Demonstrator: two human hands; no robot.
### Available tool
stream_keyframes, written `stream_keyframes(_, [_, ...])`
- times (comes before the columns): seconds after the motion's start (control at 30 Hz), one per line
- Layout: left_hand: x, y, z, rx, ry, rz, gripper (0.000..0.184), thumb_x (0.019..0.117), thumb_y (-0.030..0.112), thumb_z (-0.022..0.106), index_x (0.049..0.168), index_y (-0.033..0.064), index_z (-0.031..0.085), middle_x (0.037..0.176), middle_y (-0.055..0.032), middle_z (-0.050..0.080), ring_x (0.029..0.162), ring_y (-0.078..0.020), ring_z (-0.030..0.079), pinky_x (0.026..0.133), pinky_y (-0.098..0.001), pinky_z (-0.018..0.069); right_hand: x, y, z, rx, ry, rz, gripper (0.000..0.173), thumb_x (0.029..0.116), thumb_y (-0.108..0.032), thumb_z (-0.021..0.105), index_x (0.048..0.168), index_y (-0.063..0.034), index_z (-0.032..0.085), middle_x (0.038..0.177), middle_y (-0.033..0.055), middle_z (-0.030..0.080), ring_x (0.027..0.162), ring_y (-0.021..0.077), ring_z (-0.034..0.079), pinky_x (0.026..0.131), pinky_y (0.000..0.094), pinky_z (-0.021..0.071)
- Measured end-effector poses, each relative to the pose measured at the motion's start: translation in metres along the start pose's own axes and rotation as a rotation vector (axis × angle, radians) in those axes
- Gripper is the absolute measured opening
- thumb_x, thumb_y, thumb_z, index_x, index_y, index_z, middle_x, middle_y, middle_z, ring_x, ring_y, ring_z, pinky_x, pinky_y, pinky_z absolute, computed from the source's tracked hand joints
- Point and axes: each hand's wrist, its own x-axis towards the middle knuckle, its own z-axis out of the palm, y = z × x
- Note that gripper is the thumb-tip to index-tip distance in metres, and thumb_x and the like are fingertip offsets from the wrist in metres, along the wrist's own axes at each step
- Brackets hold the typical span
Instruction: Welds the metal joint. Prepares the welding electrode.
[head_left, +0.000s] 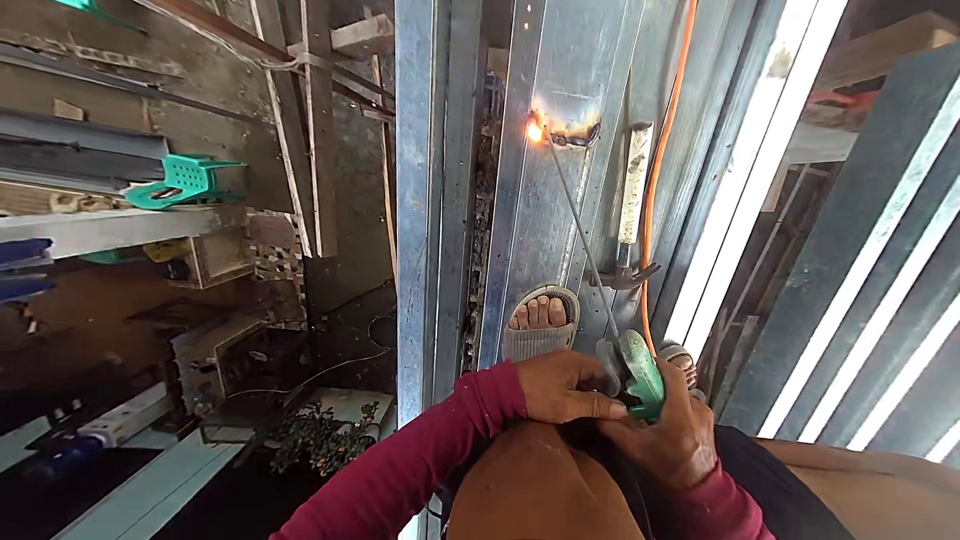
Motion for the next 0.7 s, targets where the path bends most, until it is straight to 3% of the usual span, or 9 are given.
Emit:
stream_keyframes(0.07, [0.0016, 0.0026, -0.0009, -0.001, -0.004, -0.018, 0.029, 0.1002, 0.029, 0.064, 0.096, 0.0006, 0.067, 0.079, -0.001, 0.065, 0.07, -0.0019, 0.059, 0.067, -0.0224, 0.0499, 0.0012, 0.0005, -0.0003, -0.006, -0.01, 0.012, 0.081, 0.0634, -0.057, 0.078, 0.11, 0.007, 0.064, 0.08, 0.0156, 0.071, 0.059, 0.023, 0.067, 0.049, 0.0397, 0.0531])
stream_keyframes(0.7, [0.0015, -0.0048, -0.0013, -0.061, 0.016, -0.03, 0.027, 0.1003, 0.029, 0.064, 0.092, 0.0028, 0.066, 0.075, 0.0018, 0.062, 0.067, -0.0008, 0.057, 0.064, -0.0205, 0.048, 0.0071, 0.0014, 0.0017, -0.012, -0.043, 0.012, 0.079, 0.064, -0.058, 0.077, 0.111, 0.005, 0.065, 0.079, 0.0126, 0.071, 0.06, 0.0207, 0.067, 0.049, 0.0382, 0.053])
